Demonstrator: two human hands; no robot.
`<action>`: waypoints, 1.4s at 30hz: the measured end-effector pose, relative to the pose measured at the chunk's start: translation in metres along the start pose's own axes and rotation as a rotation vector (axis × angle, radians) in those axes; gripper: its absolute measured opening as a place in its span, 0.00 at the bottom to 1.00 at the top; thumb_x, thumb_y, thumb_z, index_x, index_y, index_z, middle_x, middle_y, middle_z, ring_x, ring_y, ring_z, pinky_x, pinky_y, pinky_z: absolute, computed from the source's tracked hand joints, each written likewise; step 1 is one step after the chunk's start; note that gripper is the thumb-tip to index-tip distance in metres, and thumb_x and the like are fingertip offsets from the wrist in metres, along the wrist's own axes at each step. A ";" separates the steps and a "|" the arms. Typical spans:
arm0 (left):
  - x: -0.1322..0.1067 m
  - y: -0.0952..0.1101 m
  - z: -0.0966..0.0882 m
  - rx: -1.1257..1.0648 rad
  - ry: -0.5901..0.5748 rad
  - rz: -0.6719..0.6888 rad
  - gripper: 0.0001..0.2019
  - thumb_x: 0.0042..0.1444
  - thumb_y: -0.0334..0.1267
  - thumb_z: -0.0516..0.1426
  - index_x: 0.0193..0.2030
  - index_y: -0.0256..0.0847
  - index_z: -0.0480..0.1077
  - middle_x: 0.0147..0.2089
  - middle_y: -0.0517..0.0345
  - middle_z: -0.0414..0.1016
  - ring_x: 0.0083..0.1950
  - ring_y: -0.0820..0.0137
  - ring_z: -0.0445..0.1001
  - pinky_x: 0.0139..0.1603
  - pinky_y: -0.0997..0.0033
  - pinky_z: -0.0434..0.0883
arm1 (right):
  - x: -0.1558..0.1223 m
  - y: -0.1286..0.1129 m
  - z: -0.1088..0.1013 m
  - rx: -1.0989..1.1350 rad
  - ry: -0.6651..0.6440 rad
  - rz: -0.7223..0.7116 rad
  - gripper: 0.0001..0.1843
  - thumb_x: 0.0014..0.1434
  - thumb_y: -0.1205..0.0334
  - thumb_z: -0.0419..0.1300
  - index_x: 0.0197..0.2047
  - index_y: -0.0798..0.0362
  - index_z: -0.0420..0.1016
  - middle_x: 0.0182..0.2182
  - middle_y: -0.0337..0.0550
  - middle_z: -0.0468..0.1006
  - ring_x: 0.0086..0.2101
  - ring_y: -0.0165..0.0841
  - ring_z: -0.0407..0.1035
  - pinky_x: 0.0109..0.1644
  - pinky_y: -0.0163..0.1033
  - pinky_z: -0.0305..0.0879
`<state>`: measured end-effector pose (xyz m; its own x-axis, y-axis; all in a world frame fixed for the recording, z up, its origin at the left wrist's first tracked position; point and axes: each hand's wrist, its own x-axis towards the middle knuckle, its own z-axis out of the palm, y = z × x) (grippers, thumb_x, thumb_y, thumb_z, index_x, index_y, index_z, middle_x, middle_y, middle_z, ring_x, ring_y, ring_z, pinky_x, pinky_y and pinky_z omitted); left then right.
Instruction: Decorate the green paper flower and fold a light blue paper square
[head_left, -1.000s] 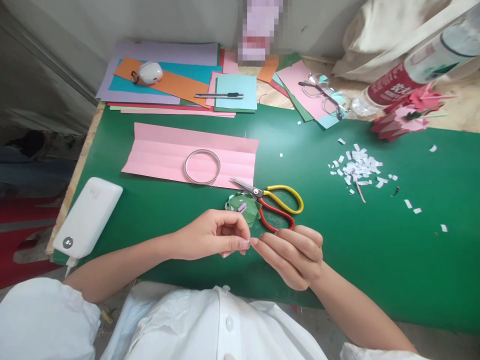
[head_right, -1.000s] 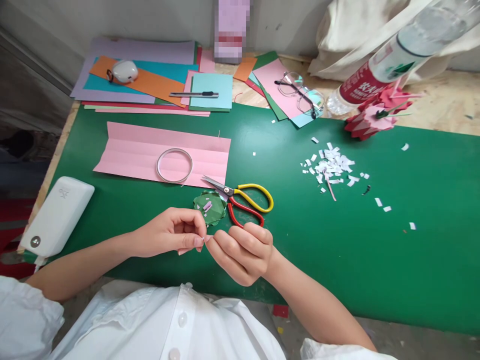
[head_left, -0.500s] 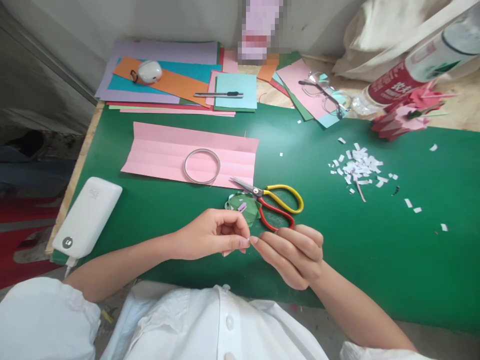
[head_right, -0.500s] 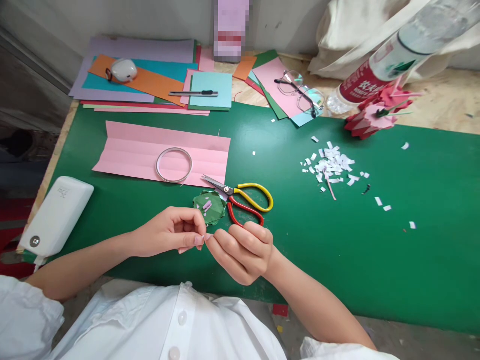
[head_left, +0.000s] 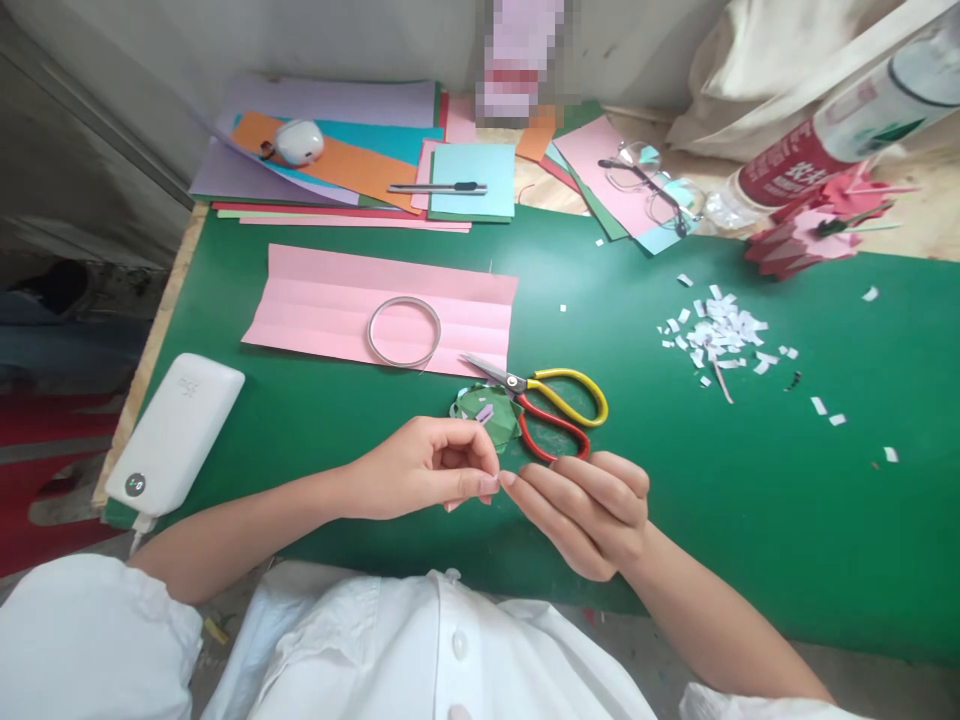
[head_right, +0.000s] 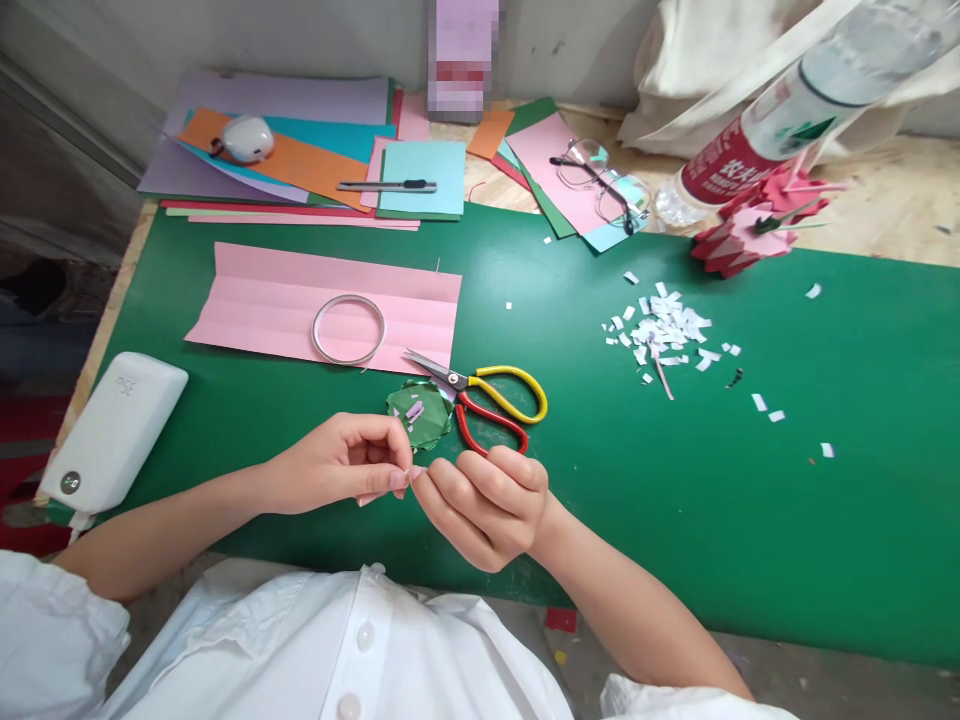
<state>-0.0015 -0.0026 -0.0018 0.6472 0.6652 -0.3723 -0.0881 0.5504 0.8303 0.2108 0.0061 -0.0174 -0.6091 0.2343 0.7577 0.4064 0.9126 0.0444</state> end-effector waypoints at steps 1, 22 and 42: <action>0.000 0.000 0.000 0.006 0.002 0.000 0.07 0.59 0.36 0.60 0.34 0.35 0.69 0.31 0.61 0.73 0.25 0.82 0.64 0.26 0.81 0.65 | 0.000 0.000 0.000 -0.002 -0.001 -0.003 0.11 0.62 0.71 0.57 0.31 0.57 0.79 0.25 0.41 0.78 0.29 0.30 0.64 0.32 0.38 0.56; 0.001 -0.001 -0.002 0.020 -0.025 0.022 0.07 0.60 0.37 0.60 0.35 0.35 0.68 0.31 0.62 0.72 0.26 0.82 0.65 0.27 0.81 0.64 | 0.003 0.000 -0.002 -0.014 -0.012 -0.008 0.11 0.61 0.70 0.59 0.28 0.54 0.79 0.24 0.39 0.78 0.30 0.29 0.64 0.32 0.36 0.58; 0.000 0.001 0.000 0.025 0.003 0.007 0.07 0.59 0.36 0.61 0.34 0.36 0.68 0.31 0.62 0.71 0.27 0.82 0.66 0.27 0.82 0.66 | -0.001 -0.003 0.007 -0.041 0.092 0.033 0.07 0.56 0.69 0.62 0.26 0.53 0.76 0.21 0.37 0.75 0.28 0.29 0.63 0.31 0.37 0.56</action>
<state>-0.0017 -0.0024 -0.0007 0.6448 0.6703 -0.3675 -0.0735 0.5329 0.8430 0.2053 0.0057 -0.0228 -0.5308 0.2304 0.8156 0.4536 0.8902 0.0437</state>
